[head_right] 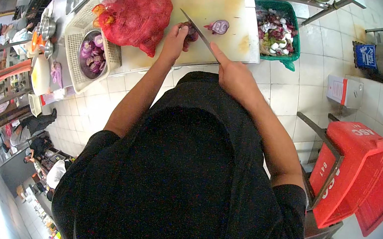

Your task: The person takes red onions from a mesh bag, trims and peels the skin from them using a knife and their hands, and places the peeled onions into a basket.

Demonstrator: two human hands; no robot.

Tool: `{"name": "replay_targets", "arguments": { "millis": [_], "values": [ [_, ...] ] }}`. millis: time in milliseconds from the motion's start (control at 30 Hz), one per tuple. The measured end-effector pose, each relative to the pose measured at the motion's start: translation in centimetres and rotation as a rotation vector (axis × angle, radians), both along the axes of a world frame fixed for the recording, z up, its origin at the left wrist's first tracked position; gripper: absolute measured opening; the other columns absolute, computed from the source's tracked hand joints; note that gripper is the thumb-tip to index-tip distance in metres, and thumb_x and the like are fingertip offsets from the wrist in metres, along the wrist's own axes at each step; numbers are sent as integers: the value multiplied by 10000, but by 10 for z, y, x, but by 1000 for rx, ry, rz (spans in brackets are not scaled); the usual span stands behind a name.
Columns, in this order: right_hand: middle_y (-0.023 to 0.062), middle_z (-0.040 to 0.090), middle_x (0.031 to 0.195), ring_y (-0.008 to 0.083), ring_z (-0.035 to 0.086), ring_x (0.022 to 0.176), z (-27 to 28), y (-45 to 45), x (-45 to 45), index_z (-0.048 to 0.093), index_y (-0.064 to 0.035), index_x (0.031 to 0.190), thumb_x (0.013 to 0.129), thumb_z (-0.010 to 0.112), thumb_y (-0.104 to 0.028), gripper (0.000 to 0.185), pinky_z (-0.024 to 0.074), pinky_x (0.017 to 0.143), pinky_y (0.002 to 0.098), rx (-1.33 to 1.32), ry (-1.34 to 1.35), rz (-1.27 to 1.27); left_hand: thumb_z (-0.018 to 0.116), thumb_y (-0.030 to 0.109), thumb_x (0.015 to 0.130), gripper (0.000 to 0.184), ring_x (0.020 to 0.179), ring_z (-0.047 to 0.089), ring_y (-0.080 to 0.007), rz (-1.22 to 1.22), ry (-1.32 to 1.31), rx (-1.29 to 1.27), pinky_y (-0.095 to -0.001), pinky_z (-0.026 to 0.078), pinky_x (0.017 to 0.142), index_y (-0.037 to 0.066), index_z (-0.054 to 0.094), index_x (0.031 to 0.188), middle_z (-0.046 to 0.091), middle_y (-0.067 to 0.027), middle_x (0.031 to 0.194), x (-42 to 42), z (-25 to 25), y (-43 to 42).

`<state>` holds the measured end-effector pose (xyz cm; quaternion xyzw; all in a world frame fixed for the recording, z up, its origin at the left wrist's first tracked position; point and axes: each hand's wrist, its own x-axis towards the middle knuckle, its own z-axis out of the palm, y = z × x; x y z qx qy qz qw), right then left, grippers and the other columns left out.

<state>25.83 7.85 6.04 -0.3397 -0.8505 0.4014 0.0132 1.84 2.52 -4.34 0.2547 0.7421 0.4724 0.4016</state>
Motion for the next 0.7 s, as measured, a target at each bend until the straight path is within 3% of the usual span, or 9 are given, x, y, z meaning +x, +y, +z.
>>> {"name": "replay_targets", "arguments": {
  "millis": [300, 433, 500, 633, 700],
  "values": [
    [269, 653, 779, 446, 637, 710, 27, -3, -3, 306, -180, 1533, 913, 504, -63, 661, 502, 692, 552, -63, -136, 16, 514, 366, 985, 524, 633, 621, -226, -71, 226, -15, -366, 509, 664, 0, 463, 1356, 671, -158, 847, 6, -1, 0],
    [294, 624, 725, 471, 620, 702, 21, -4, -9, 311, -238, 1533, 933, 500, -87, 647, 481, 691, 563, -97, -90, -35, 494, 362, 992, 512, 766, 666, -279, -88, 206, -50, -386, 515, 759, 4, 461, 1357, 689, -196, 919, 6, 4, 1],
    [276, 652, 788, 446, 640, 732, 24, -3, -15, 302, -228, 1537, 897, 517, -64, 694, 502, 714, 552, -95, -106, -23, 489, 369, 996, 515, 837, 683, -295, -80, 114, -114, -390, 516, 788, 4, 459, 1358, 692, -213, 958, 4, 11, 1],
    [264, 672, 835, 432, 655, 759, 15, -2, -25, 294, -229, 1539, 862, 529, -43, 740, 518, 739, 543, -61, -140, -16, 480, 389, 1003, 534, 1005, 673, -334, -148, 205, 10, -400, 502, 891, 6, 445, 1373, 676, -233, 1100, 1, -4, -2],
    [283, 651, 811, 452, 636, 740, 8, 1, -30, 322, -234, 1528, 912, 498, -67, 662, 493, 724, 559, -75, -98, -38, 480, 377, 1006, 527, 1030, 665, -334, -140, 198, -7, -401, 495, 910, 4, 440, 1376, 669, -231, 1126, 2, -5, -3]
  ]
}}
